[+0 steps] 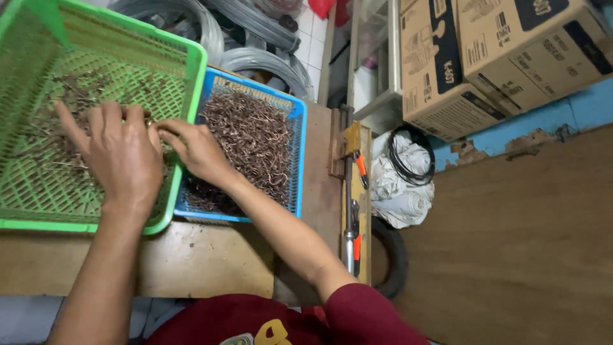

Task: Bending metal wire pieces into clips using a manual bending jig and sorting them into baskets

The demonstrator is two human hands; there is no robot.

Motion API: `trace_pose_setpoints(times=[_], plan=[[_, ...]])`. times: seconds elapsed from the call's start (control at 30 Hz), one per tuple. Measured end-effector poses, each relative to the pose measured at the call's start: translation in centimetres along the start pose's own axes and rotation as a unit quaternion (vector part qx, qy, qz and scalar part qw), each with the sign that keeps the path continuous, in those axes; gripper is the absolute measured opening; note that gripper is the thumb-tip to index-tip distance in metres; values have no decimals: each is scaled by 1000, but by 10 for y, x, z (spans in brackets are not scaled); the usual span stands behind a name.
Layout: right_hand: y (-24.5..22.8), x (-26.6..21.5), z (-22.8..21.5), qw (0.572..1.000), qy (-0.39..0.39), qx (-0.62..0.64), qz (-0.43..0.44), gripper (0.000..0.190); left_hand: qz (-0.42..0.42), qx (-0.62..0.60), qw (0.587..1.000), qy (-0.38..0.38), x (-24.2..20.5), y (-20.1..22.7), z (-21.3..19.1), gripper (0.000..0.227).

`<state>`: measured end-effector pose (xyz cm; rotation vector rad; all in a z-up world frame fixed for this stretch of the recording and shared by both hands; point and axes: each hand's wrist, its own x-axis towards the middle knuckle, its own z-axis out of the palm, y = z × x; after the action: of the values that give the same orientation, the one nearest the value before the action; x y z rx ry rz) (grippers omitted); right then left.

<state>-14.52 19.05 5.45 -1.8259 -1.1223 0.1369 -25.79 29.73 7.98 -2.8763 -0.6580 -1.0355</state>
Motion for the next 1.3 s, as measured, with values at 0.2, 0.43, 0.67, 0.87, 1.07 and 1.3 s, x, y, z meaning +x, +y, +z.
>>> trace_pose_setpoints(times=[0.2, 0.43, 0.67, 0.87, 1.07, 1.3], plan=[[-9, -27, -77, 997, 29, 31, 59, 17, 55, -132, 989, -41, 23, 42, -18, 23], [15, -86, -161, 985, 136, -101, 41, 15, 138, -280, 950, -6, 33, 118, 1, 13], [2, -148, -209, 919, 206, -328, 71, 11, 178, -425, 882, -102, 33, 187, 39, 11], [5, -188, -230, 899, 239, -337, 143, 32, 218, -473, 848, -97, 27, 230, 62, 14], [12, -262, -233, 858, 253, -257, 365, 50, 228, -442, 866, -51, 14, 254, 87, 13], [49, -329, -210, 805, 192, -28, 560, 43, 173, -389, 897, -116, -9, 276, 114, 11]])
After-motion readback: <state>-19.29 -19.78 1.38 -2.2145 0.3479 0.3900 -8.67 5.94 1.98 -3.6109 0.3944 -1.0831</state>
